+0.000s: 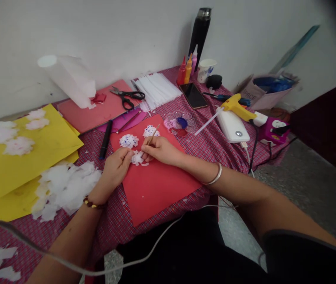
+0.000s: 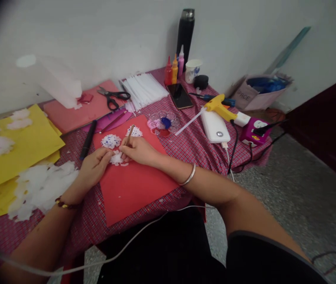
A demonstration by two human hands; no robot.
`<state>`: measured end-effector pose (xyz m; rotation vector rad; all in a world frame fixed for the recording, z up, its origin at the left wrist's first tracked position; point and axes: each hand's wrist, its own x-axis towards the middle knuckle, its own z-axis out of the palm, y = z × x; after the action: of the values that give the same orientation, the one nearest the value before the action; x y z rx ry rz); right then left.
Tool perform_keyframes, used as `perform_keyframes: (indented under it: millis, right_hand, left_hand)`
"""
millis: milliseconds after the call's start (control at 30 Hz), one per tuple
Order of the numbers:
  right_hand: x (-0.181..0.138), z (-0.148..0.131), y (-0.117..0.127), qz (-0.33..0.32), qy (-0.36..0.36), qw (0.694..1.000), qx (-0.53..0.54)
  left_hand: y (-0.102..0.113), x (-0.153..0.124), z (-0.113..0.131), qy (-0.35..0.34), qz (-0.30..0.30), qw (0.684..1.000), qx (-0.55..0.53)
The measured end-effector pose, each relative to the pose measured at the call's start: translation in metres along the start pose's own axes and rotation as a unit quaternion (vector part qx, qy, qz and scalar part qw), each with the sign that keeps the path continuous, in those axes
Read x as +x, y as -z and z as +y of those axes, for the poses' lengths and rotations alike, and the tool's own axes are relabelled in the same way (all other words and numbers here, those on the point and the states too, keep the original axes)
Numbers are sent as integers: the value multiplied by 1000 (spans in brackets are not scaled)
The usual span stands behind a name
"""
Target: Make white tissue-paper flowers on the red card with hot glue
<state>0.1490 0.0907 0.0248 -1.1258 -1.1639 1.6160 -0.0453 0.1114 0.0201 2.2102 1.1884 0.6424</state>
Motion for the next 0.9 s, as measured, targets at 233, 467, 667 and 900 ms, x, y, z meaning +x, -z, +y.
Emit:
perform_keyframes:
  millis: [233, 467, 667, 900]
  right_hand:
    - [3, -8, 8, 85, 55, 995, 1]
    - [3, -10, 13, 84, 56, 994, 44]
    - [-3, -4, 9, 50, 85, 995, 23]
    - [-7, -2, 7, 40, 102, 994, -1]
  left_hand:
    - [5, -4, -2, 64, 43, 991, -114]
    - [65, -43, -1, 165, 162, 968, -96]
    - [103, -97, -9, 220, 197, 955, -18]
    - [115, -130, -34, 164, 140, 974, 70]
